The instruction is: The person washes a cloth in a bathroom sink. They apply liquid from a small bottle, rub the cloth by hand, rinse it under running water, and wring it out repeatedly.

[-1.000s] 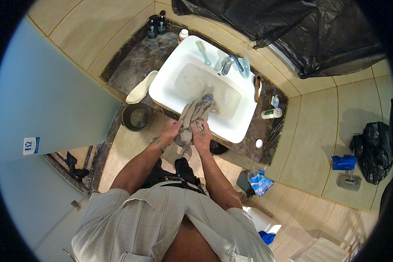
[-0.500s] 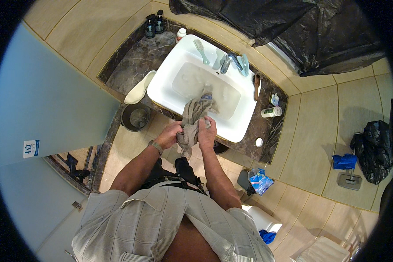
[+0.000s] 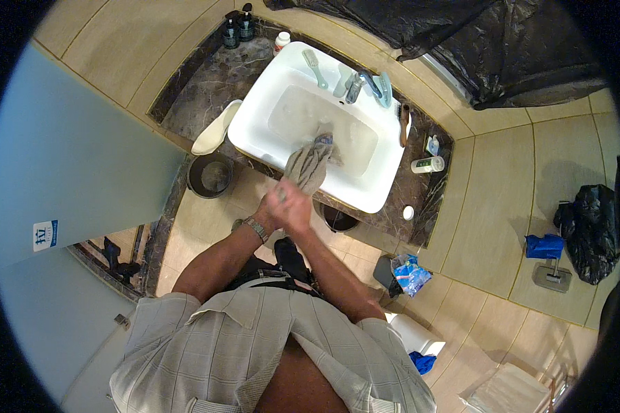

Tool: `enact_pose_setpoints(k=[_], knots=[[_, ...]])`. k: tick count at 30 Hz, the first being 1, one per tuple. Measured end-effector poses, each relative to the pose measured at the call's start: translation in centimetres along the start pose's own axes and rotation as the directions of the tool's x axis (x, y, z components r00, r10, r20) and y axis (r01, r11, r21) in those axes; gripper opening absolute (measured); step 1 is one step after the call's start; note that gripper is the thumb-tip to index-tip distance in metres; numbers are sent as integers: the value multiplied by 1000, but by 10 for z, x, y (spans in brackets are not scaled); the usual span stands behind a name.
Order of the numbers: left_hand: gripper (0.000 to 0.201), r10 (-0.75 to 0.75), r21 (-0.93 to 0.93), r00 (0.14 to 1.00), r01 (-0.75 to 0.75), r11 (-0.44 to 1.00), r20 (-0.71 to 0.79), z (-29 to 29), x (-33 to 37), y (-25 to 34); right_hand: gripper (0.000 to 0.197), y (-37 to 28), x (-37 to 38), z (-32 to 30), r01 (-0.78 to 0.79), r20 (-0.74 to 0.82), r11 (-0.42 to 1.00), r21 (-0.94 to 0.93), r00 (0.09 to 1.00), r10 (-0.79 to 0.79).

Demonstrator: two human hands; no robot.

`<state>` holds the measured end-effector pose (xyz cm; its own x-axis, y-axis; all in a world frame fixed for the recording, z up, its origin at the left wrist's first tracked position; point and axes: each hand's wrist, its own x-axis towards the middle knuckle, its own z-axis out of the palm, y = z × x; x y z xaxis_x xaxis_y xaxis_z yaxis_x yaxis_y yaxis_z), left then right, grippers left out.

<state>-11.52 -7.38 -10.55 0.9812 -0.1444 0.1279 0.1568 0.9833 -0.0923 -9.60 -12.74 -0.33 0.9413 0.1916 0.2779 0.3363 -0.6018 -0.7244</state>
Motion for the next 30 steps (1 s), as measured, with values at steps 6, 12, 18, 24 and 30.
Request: enact_pose_setpoints(k=[6,12,18,24,30], knots=[[38,-8,397,802,304,866,-598,6,46,22,30,26,69,-30,-231,-117,971,-53,967,224],[48,127,985,983,143,-99,-130,74,55,39,26,-26,44,-31,-89,-124,995,46,988,94],[35,-28,457,800,370,809,-599,99,87,14,28,36,101,-67,-290,-124,955,64,947,296],[34,-118,283,811,331,900,-573,137,103,27,33,67,134,-129,-447,-96,707,548,806,584],[25,41,398,838,214,892,-543,89,116,21,36,4,121,-102,-245,-230,892,379,909,347]])
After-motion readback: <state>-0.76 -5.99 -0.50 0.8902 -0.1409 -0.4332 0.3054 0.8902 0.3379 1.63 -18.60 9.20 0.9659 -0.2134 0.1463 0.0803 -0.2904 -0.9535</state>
